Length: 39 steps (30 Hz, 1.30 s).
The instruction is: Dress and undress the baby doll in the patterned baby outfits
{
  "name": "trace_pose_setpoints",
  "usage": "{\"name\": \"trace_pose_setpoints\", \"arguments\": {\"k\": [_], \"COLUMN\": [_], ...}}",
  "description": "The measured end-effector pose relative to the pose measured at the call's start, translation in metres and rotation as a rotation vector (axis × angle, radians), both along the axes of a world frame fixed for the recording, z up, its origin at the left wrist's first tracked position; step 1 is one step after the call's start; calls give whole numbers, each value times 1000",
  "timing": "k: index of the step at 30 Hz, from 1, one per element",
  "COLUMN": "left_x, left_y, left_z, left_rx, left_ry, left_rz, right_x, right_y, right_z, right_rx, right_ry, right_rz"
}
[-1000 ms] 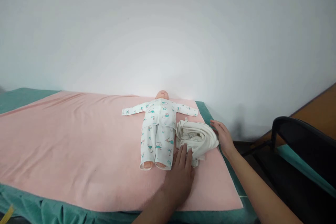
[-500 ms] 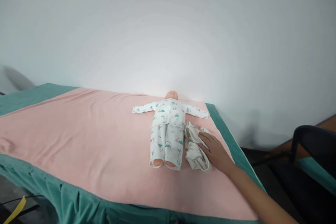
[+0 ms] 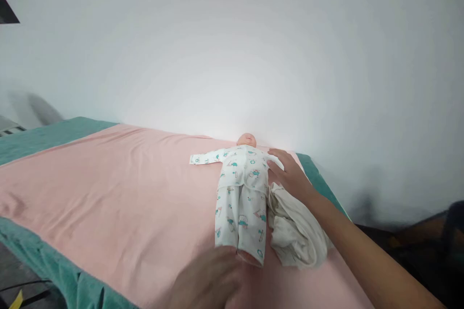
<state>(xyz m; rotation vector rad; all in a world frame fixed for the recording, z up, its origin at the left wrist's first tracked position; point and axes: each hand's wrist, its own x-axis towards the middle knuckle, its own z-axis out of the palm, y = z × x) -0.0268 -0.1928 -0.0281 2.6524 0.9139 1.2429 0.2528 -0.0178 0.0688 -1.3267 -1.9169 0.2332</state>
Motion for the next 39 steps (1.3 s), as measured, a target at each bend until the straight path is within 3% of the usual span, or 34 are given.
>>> {"name": "trace_pose_setpoints", "arguments": {"k": [3,6,9,12,14,17,22,30,34,39], "left_x": [20,49,71,83,88,91,91,90,88,87], "left_y": [89,184,262,302,309,307,308,319,321,320], "left_z": [40,70,70,48,34,25,26,14,15,19], "left_rx": [-57,-185,-318,-441,-463,-450,-453,-268,-318,-374], "left_ry": [-293,-367,-270,-204,-183,-147,-109,-91,-77,-94], "left_rz": [138,261,279,298,291,265,251,181,166,149], "right_x": [-23,-36,-39,-35,-32,-31,-35,-34,-34,-34], "right_y": [43,89,125,139,138,132,130,133,133,138], "right_z": [8,5,-16,-47,-63,-73,-70,-73,-70,-68], "right_rx": [43,30,-40,-92,-114,-108,-110,-91,-108,-108], "right_ry": [109,127,185,322,376,393,329,220,206,210], "right_rz": [-14,-84,-111,-137,-167,-172,-83,11,24,154]}}
